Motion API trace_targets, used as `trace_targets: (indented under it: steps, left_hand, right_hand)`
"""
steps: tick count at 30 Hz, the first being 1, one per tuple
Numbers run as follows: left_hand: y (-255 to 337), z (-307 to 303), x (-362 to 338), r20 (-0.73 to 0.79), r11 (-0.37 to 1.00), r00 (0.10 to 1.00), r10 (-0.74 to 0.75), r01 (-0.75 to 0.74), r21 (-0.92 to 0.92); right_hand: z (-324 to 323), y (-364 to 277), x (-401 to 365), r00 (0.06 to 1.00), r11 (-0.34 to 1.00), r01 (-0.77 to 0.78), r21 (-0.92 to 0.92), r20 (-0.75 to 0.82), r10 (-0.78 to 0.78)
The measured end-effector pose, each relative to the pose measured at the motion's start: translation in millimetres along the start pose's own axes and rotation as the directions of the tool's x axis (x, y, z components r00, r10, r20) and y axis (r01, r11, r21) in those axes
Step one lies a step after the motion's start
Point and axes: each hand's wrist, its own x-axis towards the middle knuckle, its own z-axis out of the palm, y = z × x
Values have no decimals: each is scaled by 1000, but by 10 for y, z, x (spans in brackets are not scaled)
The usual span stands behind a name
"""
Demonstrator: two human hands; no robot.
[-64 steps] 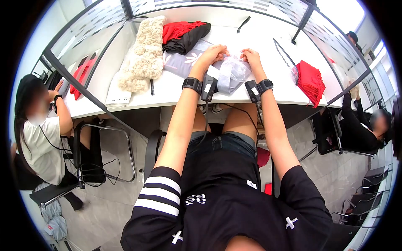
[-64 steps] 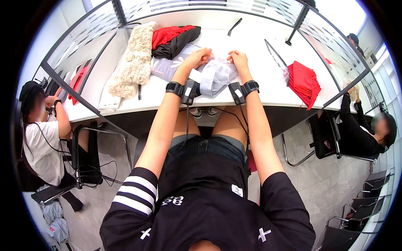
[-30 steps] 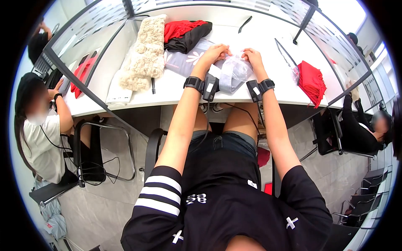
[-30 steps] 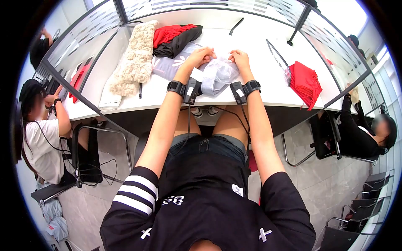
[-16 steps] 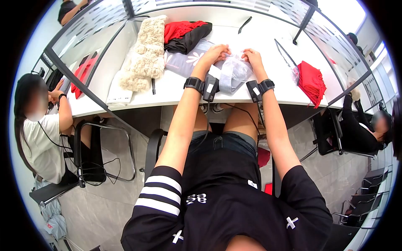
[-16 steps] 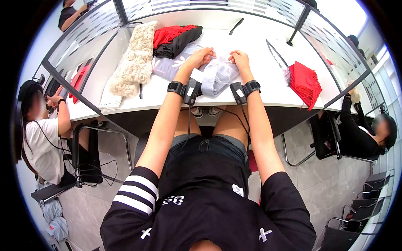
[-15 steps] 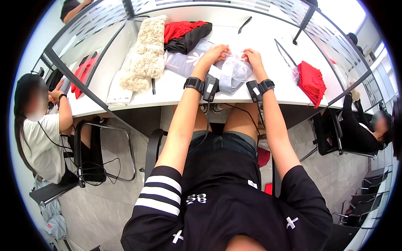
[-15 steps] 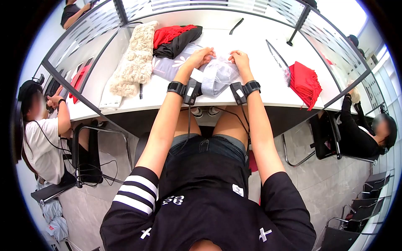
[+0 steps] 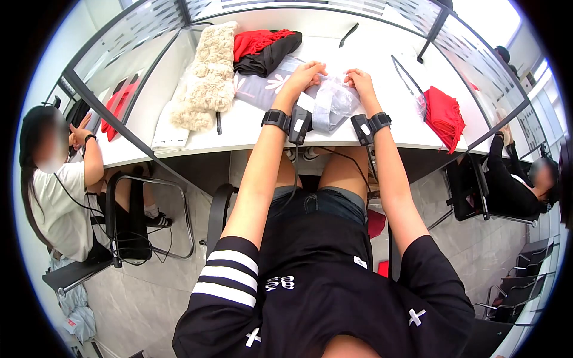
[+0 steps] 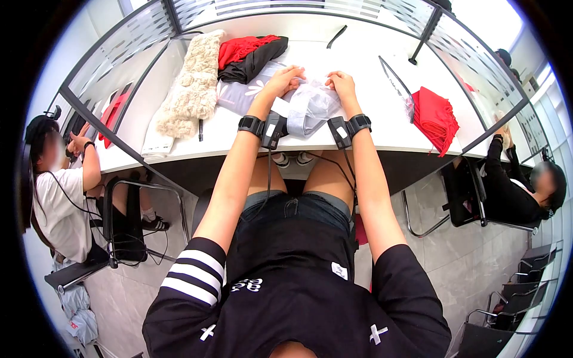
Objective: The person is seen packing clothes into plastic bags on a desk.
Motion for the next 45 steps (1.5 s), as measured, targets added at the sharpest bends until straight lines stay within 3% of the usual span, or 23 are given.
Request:
trace_targets:
  steps: [2,18,24,32,45]
  left_hand:
    - [-22,-16,2,13,999,999,50,-50,2]
    - [21,56,-18,-74,999,997,22,-24,-26]
    - [15,6,3,-19,1000,1000,15,-15,-25]
    - [25,3,-3,49,992,992,120,-122,29]
    - [40,25,-6,58,989,988,145,-143,-32]
  right_hand:
    - [0,-5,-3,1000,1000,-2,4,1,2]
    - [-6,9,11,1000,1000,-1,-4,-14,1]
    - [-12,27,28,1000,1000,4,-12,-13,-4]
    - [3,-14,-1,1000,1000,2,-8,-20,-2]
    - [-12,16,17,1000,1000,8,-16,-15,-8]
